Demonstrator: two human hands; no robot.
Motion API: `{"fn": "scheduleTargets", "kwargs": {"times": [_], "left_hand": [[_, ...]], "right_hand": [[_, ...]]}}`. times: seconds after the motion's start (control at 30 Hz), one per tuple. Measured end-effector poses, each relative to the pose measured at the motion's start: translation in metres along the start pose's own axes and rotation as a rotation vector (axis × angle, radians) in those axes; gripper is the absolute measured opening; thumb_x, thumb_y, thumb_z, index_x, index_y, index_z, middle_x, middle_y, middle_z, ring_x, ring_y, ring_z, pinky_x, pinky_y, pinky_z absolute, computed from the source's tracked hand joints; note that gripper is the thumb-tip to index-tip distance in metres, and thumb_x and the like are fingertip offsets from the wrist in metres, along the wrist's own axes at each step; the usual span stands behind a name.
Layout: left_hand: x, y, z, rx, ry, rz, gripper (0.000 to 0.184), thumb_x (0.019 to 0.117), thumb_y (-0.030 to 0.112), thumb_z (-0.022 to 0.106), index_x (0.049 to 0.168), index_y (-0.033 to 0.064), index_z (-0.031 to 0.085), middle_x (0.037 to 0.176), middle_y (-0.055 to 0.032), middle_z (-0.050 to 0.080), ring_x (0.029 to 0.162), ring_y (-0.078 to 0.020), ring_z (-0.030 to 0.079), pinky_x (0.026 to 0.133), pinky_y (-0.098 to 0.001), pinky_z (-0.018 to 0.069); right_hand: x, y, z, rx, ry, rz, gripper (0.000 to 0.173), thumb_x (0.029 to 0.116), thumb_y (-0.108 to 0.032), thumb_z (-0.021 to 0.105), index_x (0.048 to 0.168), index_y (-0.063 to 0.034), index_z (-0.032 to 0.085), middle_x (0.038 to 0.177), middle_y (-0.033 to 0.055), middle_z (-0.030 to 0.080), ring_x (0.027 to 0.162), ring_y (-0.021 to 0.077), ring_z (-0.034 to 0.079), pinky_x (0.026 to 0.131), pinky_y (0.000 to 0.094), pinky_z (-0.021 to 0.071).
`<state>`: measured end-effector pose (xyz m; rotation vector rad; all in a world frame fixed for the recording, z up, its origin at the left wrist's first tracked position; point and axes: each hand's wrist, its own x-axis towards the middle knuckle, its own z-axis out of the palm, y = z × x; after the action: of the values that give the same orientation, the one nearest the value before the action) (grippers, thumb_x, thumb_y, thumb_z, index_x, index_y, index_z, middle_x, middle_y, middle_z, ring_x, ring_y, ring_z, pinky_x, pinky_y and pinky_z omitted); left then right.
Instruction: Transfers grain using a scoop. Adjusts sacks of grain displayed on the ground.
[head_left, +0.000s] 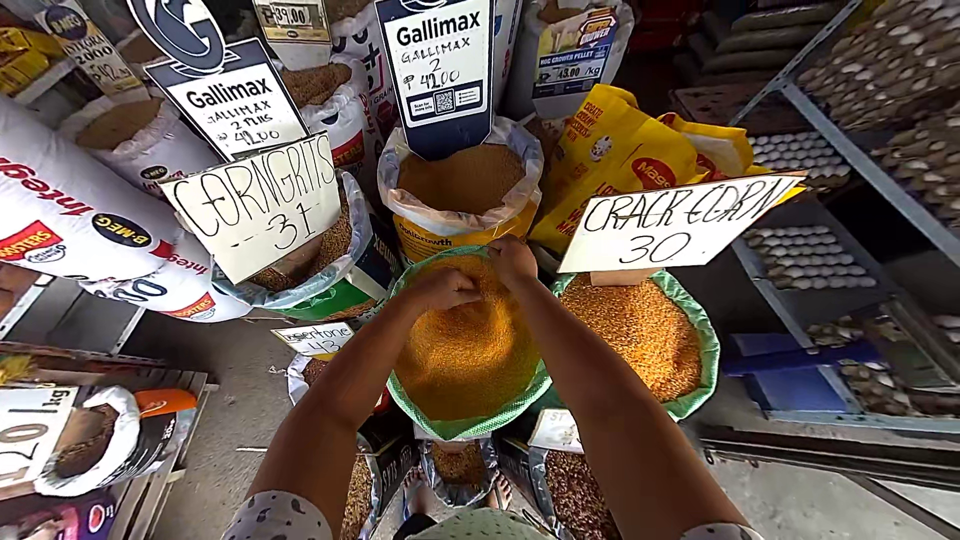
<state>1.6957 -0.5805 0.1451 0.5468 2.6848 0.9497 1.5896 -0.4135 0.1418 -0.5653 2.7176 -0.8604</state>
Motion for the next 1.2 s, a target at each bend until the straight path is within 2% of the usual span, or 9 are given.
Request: {"fn": "scheduleTargets", "kwargs": {"times": [0.07, 0.2, 0.33, 0.57, 0.8, 0.9, 1.0, 1.1, 1.2], "left_hand": [[-0.015, 0.002, -0.002, 0.039, 0.203, 0.081, 0.019, 0.1009, 0.014, 0.064, 0.103, 0.0036, 0.079, 0.107, -0.0126, 0.076, 0.106, -0.0256, 0.071, 0.1, -0.0477, 0.0537], [-0.034, 0.006, -0.008, 0.078, 0.29, -0.056, 0.015, 0.0971, 0.006, 0.066, 0.106, 0.0046, 0.078, 0.151, -0.0091, 0.055, 0.14, -0.0229, 0.051, 0.116, -0.045, 0.043], [-0.029, -0.008, -0.004, 0.207, 0.489, -0.496, 0.044, 0.102, 0.034, 0.066, 0.135, 0.0057, 0.064, 0.136, -0.0178, 0.064, 0.127, -0.0349, 0.061, 0.107, -0.0541, 0.049], [-0.017, -0.045, -0.013, 0.054, 0.402, -0.653, 0.034, 0.1111, 0.024, 0.047, 0.123, 0.002, 0.07, 0.127, -0.0189, 0.069, 0.124, -0.0344, 0.063, 0.109, -0.0564, 0.0453], [0.001, -0.084, -0.035, -0.31, 0.211, -0.825, 0.043, 0.107, 0.035, 0.056, 0.13, 0.0, 0.065, 0.131, -0.0241, 0.064, 0.127, -0.0362, 0.059, 0.109, -0.0577, 0.0432], [0.001, -0.1, -0.032, -0.55, 0.26, -0.932, 0.043, 0.1051, 0.03, 0.06, 0.137, 0.0019, 0.06, 0.133, -0.0218, 0.063, 0.125, -0.0325, 0.06, 0.107, -0.0537, 0.0462], [-0.007, -0.118, -0.026, -0.557, 0.359, -0.986, 0.045, 0.1055, 0.036, 0.058, 0.136, 0.0024, 0.06, 0.131, -0.0225, 0.063, 0.122, -0.0346, 0.061, 0.103, -0.0563, 0.0481], [-0.028, -0.113, -0.03, -0.381, 0.443, -0.943, 0.055, 0.1097, 0.046, 0.044, 0.138, 0.0017, 0.059, 0.134, -0.0265, 0.061, 0.124, -0.0409, 0.06, 0.103, -0.0614, 0.0467], [-0.07, -0.075, -0.029, -0.2, 0.451, -0.953, 0.061, 0.1095, 0.052, 0.038, 0.129, -0.0006, 0.063, 0.117, -0.0282, 0.067, 0.11, -0.0438, 0.065, 0.097, -0.0648, 0.0486]], "right_hand": [[-0.005, 0.0, -0.006, 0.02, -0.018, 0.05, 0.031, 0.1058, -0.032, 0.058, 0.118, -0.0086, 0.075, 0.126, 0.0175, 0.068, 0.12, 0.0383, 0.063, 0.099, 0.0625, 0.049], [-0.013, 0.003, -0.012, 0.002, -0.044, 0.191, 0.038, 0.1039, -0.04, 0.06, 0.12, -0.0074, 0.072, 0.119, 0.0219, 0.07, 0.116, 0.0431, 0.065, 0.094, 0.0677, 0.0491], [-0.018, 0.005, -0.001, 0.027, 0.037, 0.21, 0.032, 0.1066, -0.034, 0.055, 0.118, -0.0112, 0.074, 0.121, 0.0192, 0.071, 0.121, 0.0414, 0.063, 0.098, 0.0663, 0.047], [0.003, 0.027, 0.002, 0.132, -0.052, 0.11, 0.041, 0.1091, -0.037, 0.05, 0.111, -0.0017, 0.072, 0.11, 0.0242, 0.071, 0.11, 0.0432, 0.066, 0.095, 0.0661, 0.0475], [0.035, 0.042, -0.004, 0.484, -0.195, 0.372, 0.052, 0.0996, -0.025, 0.069, 0.136, 0.009, 0.056, 0.142, 0.0288, 0.054, 0.136, 0.0401, 0.049, 0.114, 0.0593, 0.037], [0.042, 0.036, -0.008, 0.1, -0.271, 0.167, 0.052, 0.1007, -0.022, 0.067, 0.141, 0.0072, 0.053, 0.146, 0.029, 0.052, 0.141, 0.0409, 0.045, 0.118, 0.0585, 0.0328], [0.055, 0.041, -0.002, -0.322, -0.35, 0.17, 0.047, 0.1064, -0.031, 0.051, 0.131, 0.0069, 0.062, 0.137, 0.0303, 0.059, 0.132, 0.0469, 0.054, 0.106, 0.0692, 0.0415], [0.04, 0.02, -0.008, -0.278, -0.219, 0.145, 0.038, 0.1075, -0.028, 0.049, 0.114, 0.0028, 0.07, 0.122, 0.0284, 0.067, 0.118, 0.047, 0.063, 0.093, 0.0702, 0.0493], [0.023, -0.018, 0.001, -0.17, -0.226, -0.216, 0.031, 0.1069, -0.027, 0.055, 0.115, -0.0034, 0.073, 0.12, 0.0215, 0.069, 0.119, 0.0403, 0.063, 0.101, 0.0631, 0.049]]}}
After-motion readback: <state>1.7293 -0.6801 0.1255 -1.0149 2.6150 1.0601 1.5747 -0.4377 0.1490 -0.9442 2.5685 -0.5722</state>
